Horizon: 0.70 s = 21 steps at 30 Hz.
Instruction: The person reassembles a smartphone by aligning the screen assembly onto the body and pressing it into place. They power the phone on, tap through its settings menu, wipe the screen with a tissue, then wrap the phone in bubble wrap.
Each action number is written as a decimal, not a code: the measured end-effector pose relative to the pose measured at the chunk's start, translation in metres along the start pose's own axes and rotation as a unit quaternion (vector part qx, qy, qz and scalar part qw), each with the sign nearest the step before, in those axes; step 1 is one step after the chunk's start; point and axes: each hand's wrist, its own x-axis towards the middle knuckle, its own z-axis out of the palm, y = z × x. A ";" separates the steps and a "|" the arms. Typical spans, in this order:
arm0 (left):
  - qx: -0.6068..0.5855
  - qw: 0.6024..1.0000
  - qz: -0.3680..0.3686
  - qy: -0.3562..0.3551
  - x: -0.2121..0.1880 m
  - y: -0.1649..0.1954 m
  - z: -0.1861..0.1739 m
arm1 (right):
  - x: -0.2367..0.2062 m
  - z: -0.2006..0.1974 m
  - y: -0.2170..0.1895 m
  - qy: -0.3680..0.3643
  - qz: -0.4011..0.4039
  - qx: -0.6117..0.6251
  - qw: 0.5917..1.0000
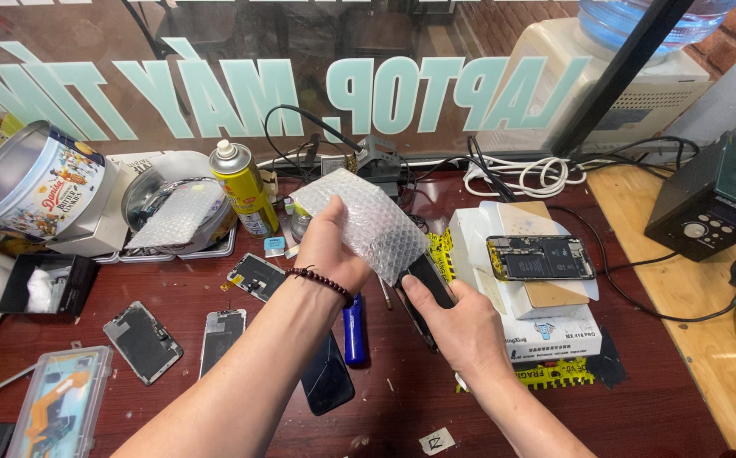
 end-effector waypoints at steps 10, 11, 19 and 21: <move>0.106 0.993 0.016 -0.057 -0.021 0.007 0.017 | 0.000 0.002 -0.006 0.004 -0.002 0.095 0.995; 0.130 0.988 0.014 -0.078 -0.023 0.007 0.017 | 0.000 0.002 -0.008 0.011 -0.009 0.094 0.995; 0.145 0.974 -0.056 -0.167 -0.024 -0.005 0.011 | -0.003 0.007 -0.018 0.005 -0.009 0.100 0.995; 0.142 0.976 -0.052 -0.158 -0.020 -0.009 0.006 | -0.003 0.009 -0.021 -0.003 -0.008 0.147 0.989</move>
